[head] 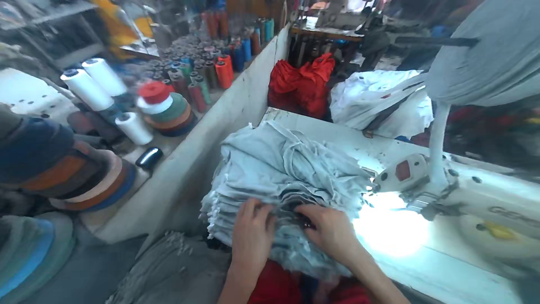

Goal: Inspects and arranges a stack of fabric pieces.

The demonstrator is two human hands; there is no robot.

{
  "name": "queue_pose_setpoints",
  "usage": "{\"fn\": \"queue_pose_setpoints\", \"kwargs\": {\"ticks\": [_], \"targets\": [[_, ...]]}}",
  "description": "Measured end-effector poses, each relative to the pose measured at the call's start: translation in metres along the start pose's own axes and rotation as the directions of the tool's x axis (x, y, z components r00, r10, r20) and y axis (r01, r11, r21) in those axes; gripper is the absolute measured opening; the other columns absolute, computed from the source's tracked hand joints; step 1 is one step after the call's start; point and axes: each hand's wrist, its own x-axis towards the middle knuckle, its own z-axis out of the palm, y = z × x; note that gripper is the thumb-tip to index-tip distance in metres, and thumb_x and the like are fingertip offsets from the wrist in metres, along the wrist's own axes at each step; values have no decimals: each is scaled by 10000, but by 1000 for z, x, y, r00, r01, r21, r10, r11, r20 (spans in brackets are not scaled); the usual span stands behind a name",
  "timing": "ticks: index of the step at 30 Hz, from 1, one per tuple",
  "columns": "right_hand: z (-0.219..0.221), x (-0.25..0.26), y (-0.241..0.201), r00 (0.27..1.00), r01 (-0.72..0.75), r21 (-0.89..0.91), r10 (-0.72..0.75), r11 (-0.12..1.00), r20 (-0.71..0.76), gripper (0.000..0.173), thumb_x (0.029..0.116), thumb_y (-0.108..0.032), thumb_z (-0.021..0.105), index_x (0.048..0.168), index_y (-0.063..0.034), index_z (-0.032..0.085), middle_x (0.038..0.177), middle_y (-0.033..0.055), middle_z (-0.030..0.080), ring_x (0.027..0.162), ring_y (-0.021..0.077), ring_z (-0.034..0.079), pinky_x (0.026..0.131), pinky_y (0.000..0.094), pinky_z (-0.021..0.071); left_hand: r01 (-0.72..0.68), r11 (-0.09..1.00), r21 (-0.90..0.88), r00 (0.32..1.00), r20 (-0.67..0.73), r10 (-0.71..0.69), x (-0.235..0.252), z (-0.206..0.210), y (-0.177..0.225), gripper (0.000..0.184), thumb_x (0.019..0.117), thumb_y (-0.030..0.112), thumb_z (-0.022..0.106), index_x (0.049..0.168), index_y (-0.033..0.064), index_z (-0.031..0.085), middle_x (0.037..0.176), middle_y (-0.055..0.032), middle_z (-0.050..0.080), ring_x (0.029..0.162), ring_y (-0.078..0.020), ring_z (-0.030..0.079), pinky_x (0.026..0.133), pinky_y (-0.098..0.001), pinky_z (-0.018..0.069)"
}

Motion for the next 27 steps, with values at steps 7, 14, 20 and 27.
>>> {"fn": "queue_pose_setpoints", "kwargs": {"ticks": [7, 14, 20, 27], "targets": [[38, -23, 21, 944, 134, -11, -131, 991, -302, 368, 693, -144, 679, 1043, -193, 783, 825, 2, 728, 644, 202, 699, 502, 440, 550, -78, 997, 22, 993, -92, 80, -11, 8, -9, 162, 947, 236, 656, 969, 156, 794, 1031, -70, 710, 984, -236, 685, 857, -386, 588], [52, -28, 27, 905, 162, -11, -153, 987, -397, 314, 780, -194, 646, 1063, -206, 783, 813, -10, 721, 633, 167, 668, 521, 373, 534, 36, 986, -165, 999, 2, -36, -16, -1, -12, 170, 956, 278, 643, 976, 165, 768, 1016, -20, 682, 984, -164, 655, 871, -357, 570], [53, -28, 25, 894, 154, -28, -152, 988, -421, 306, 787, -189, 643, 1058, -200, 786, 807, -8, 722, 628, 169, 667, 518, 367, 531, 181, 983, 2, 961, 213, -178, 6, -14, 10, 433, 1026, 468, 538, 1033, 103, 772, 1010, -84, 707, 891, -244, 708, 802, -467, 597], [18, -22, 18, 964, 56, 27, -47, 998, -260, 432, 924, -472, 665, 1269, -217, 721, 963, 1, 740, 668, 151, 683, 532, 388, 564, 204, 951, -232, 979, 65, -194, -3, 1, 5, 109, 906, 276, 738, 945, 188, 789, 961, 20, 688, 819, -61, 674, 725, -264, 601]]}}
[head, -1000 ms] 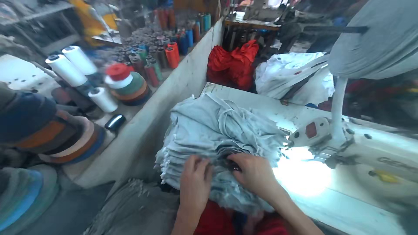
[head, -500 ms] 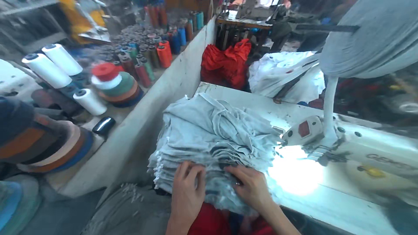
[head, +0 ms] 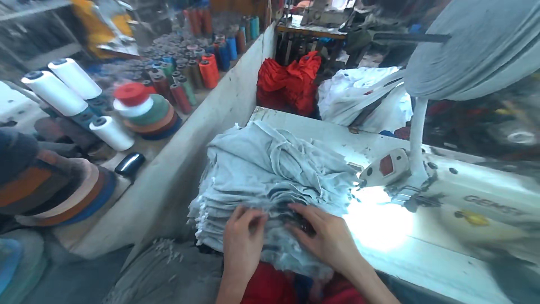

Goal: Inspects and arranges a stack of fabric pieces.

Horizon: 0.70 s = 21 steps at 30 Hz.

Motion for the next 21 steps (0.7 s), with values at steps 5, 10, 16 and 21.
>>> {"fn": "queue_pose_setpoints", "kwargs": {"ticks": [5, 10, 16, 21], "targets": [[-10, 28, -4, 995, 91, -57, -89, 994, 37, 372, 1008, -472, 555, 1228, -239, 743, 917, 29, 704, 612, 187, 653, 478, 394, 524, -25, 980, -199, 998, -68, 11, -6, 2, -10, 106, 905, 262, 740, 941, 180, 796, 936, 54, 702, 827, -15, 665, 733, -197, 584], [-2, 41, -4, 974, 213, -90, -205, 973, 94, 320, 1028, -422, 541, 1178, -246, 763, 878, 15, 708, 606, 211, 660, 469, 426, 524, -9, 958, -287, 999, -46, -4, -7, 4, -13, 115, 912, 279, 742, 947, 187, 801, 945, 68, 713, 867, -27, 670, 772, -216, 583], [2, 37, 2, 960, 279, -75, -276, 957, 42, 309, 1039, -402, 534, 1175, -253, 768, 813, -1, 683, 570, 182, 623, 455, 380, 490, -15, 930, -368, 999, -52, -5, -9, 6, -17, 110, 918, 260, 738, 939, 171, 799, 937, 57, 706, 860, -34, 664, 771, -204, 578], [6, 32, 2, 964, 267, -98, -268, 959, 9, 309, 1043, -388, 529, 1173, -241, 768, 795, 5, 674, 555, 182, 612, 446, 370, 478, -52, 918, -393, 997, -67, 28, -10, 7, -21, 97, 919, 234, 739, 936, 159, 797, 944, 48, 709, 873, -39, 665, 780, -203, 575]]}}
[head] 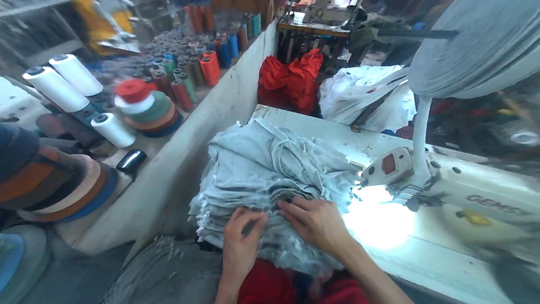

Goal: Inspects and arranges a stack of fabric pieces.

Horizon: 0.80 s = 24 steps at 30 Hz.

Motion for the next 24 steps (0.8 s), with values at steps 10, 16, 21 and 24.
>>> {"fn": "queue_pose_setpoints", "kwargs": {"ticks": [10, 16, 21, 24], "targets": [[4, -5, 1, 998, 35, 12, -35, 999, -56, 286, 1048, -340, 543, 1175, -227, 773, 777, 4, 677, 568, 180, 612, 466, 360, 477, 7, 998, -62, 1000, 25, -5, -1, -2, -1, 94, 919, 234, 737, 926, 157, 791, 950, 43, 707, 910, -58, 663, 810, -221, 573], [3, 0, -7, 996, 24, -59, -29, 998, -85, 325, 1036, -380, 548, 1215, -212, 761, 815, 22, 682, 579, 184, 606, 479, 347, 472, 26, 996, -84, 999, 40, -23, -2, -4, -5, 101, 918, 242, 738, 927, 155, 786, 972, 38, 706, 938, -74, 657, 833, -253, 568], [6, 3, -2, 997, 52, -28, -54, 998, -62, 283, 1044, -345, 551, 1182, -228, 768, 789, 5, 675, 580, 180, 614, 484, 354, 487, 10, 990, -141, 999, 40, -5, -2, -5, -6, 82, 923, 214, 737, 928, 144, 780, 980, 22, 703, 954, -92, 657, 844, -255, 568], [4, -6, -1, 997, 14, -35, -17, 999, -79, 315, 1040, -386, 548, 1204, -224, 764, 816, 21, 686, 578, 184, 611, 478, 355, 481, 4, 985, -173, 999, 42, 3, -2, -8, -8, 82, 930, 204, 735, 928, 134, 776, 976, 14, 707, 947, -98, 663, 835, -254, 574]]}}
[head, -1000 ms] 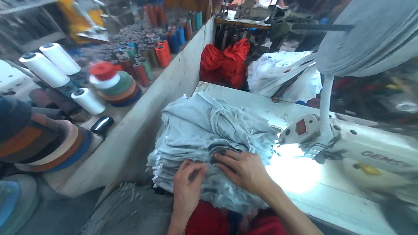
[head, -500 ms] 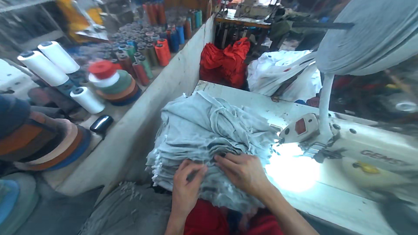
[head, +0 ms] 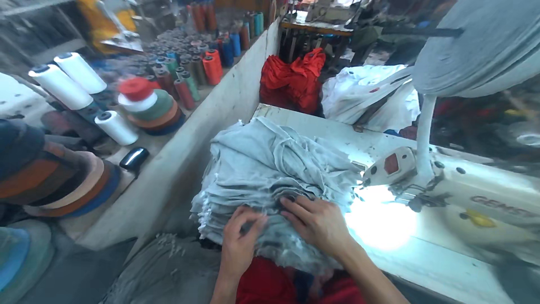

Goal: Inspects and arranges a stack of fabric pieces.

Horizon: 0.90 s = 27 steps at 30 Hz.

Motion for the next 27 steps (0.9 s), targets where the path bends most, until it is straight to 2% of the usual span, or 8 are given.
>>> {"fn": "queue_pose_setpoints", "kwargs": {"ticks": [6, 10, 13, 16, 18, 21, 24, 27], "targets": [[-3, 12, -13, 999, 39, 11, -39, 999, 4, 317, 1040, -363, 552, 1237, -211, 748, 850, 25, 693, 603, 184, 623, 497, 350, 493, -9, 1000, 21, 1000, 28, 9, 0, -1, -3, 83, 932, 211, 729, 929, 142, 775, 984, 24, 702, 959, -84, 654, 851, -247, 563], [4, 23, -15, 994, 86, 80, -91, 993, 60, 264, 1020, -300, 571, 1191, -226, 759, 844, 11, 703, 583, 192, 632, 479, 377, 511, -28, 999, 31, 999, 41, 26, -1, -4, -1, 82, 930, 216, 737, 937, 147, 779, 1002, 18, 705, 972, -98, 656, 859, -264, 568], [-1, 13, -5, 999, -49, 99, 47, 994, 18, 309, 1038, -385, 567, 1217, -216, 753, 904, 26, 726, 635, 193, 668, 503, 387, 536, -85, 978, 188, 996, -10, 89, -2, -12, 6, 77, 918, 177, 735, 934, 118, 783, 998, 13, 731, 944, -74, 693, 833, -240, 602], [-9, -7, 4, 982, -183, 117, 187, 976, -17, 349, 1016, -418, 602, 1227, -186, 755, 918, 39, 725, 662, 170, 672, 517, 359, 538, -159, 896, 414, 980, -44, 194, 3, -10, 18, 88, 907, 170, 743, 940, 107, 796, 986, 2, 724, 901, -34, 692, 798, -192, 605], [-14, -19, 4, 972, -229, 138, 233, 964, -19, 346, 1007, -418, 615, 1218, -186, 760, 909, 25, 721, 666, 144, 667, 522, 334, 538, -206, 821, 532, 971, 11, 237, 10, -3, 25, 130, 911, 217, 748, 977, 121, 805, 1009, -23, 724, 951, -70, 690, 849, -217, 589], [-16, -29, -4, 970, -236, 145, 241, 961, -18, 344, 1001, -431, 617, 1207, -198, 763, 859, 7, 693, 629, 117, 631, 504, 308, 514, -254, 716, 651, 965, 126, 228, 23, 10, 27, 208, 900, 293, 760, 1009, 119, 798, 1012, -54, 720, 981, -182, 689, 881, -322, 584], [-18, -31, -8, 973, -228, 144, 231, 963, -8, 349, 997, -441, 618, 1212, -207, 761, 860, 5, 697, 622, 116, 633, 500, 303, 515, -261, 658, 706, 965, 169, 202, 30, 15, 26, 146, 910, 237, 742, 933, 100, 786, 966, -68, 718, 936, -227, 696, 840, -363, 595], [-18, -29, -10, 977, -209, 145, 212, 967, -7, 345, 1000, -439, 616, 1220, -213, 757, 863, 1, 696, 637, 116, 638, 507, 295, 515, -281, 632, 722, 959, 191, 208, 26, 10, 29, 176, 964, 206, 646, 958, 100, 785, 978, -75, 713, 944, -236, 693, 838, -372, 594]]}}
